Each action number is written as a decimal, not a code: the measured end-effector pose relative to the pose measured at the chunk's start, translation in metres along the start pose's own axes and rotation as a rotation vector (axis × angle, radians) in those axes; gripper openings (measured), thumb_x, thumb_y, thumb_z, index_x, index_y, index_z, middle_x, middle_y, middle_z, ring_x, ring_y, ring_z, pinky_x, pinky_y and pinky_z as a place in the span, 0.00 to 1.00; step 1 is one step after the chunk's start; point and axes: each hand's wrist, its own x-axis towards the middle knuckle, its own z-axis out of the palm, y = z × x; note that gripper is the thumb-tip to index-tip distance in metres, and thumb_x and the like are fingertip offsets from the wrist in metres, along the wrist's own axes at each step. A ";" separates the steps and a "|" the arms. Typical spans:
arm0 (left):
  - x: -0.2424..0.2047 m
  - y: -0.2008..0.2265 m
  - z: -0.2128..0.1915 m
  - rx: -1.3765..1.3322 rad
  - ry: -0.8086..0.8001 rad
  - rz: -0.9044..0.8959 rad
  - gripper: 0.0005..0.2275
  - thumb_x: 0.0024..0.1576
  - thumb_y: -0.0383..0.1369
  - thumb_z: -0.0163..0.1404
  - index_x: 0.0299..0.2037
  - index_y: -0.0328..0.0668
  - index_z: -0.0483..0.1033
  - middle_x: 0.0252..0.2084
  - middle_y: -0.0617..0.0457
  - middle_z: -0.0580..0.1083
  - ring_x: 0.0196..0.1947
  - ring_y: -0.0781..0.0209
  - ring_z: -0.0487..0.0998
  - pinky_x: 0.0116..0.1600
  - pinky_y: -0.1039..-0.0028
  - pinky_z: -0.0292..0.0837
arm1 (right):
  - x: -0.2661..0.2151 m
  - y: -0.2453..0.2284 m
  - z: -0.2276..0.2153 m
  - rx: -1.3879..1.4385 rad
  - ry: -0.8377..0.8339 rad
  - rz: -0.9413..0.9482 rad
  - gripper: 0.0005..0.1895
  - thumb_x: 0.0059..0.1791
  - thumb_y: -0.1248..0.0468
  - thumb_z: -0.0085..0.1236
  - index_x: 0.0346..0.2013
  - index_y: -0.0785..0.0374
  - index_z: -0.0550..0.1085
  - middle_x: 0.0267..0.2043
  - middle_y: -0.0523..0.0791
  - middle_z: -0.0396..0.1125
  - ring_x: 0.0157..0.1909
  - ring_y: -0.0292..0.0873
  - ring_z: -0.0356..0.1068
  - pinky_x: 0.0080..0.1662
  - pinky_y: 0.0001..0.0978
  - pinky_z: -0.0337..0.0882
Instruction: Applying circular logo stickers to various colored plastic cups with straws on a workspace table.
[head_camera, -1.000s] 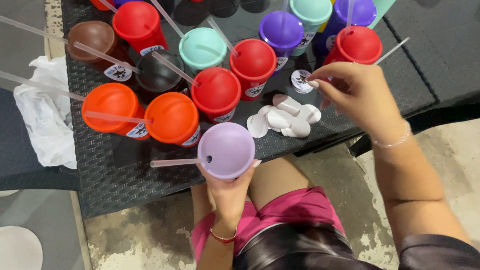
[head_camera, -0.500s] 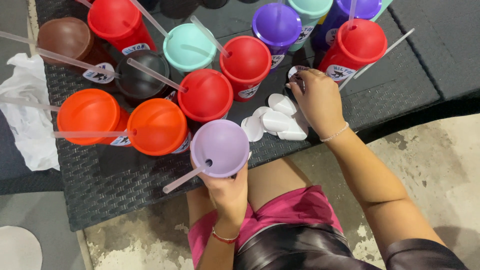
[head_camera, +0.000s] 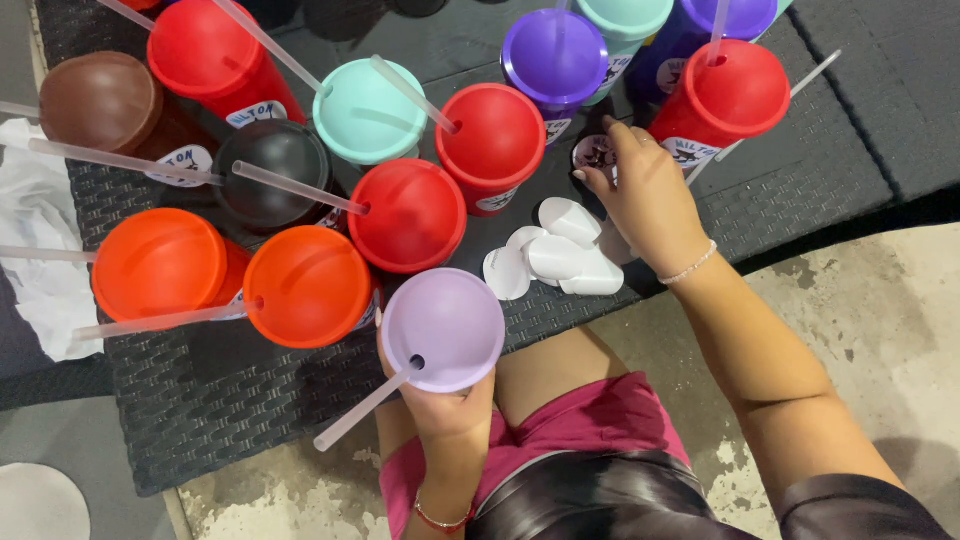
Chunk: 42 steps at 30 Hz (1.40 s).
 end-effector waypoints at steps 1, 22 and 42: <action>0.008 0.000 0.009 0.000 -0.005 -0.001 0.49 0.42 0.29 0.75 0.72 0.22 0.54 0.68 0.31 0.64 0.71 0.41 0.68 0.75 0.56 0.64 | 0.001 -0.001 -0.001 0.023 -0.014 0.008 0.27 0.52 0.67 0.67 0.63 0.76 0.71 0.52 0.65 0.72 0.51 0.69 0.76 0.48 0.56 0.77; -0.012 -0.019 -0.010 0.011 -0.083 -0.040 0.49 0.44 0.31 0.74 0.72 0.21 0.53 0.68 0.29 0.64 0.69 0.34 0.69 0.73 0.52 0.67 | 0.004 0.021 0.008 -0.091 0.088 -0.139 0.17 0.50 0.77 0.68 0.53 0.66 0.82 0.43 0.53 0.77 0.41 0.56 0.79 0.41 0.40 0.80; -0.028 -0.024 -0.028 0.031 -0.142 -0.041 0.49 0.47 0.34 0.72 0.73 0.18 0.51 0.69 0.25 0.63 0.69 0.26 0.68 0.73 0.46 0.67 | -0.007 0.027 -0.018 0.177 0.220 -0.277 0.09 0.53 0.76 0.71 0.45 0.62 0.84 0.37 0.45 0.75 0.32 0.40 0.68 0.39 0.31 0.65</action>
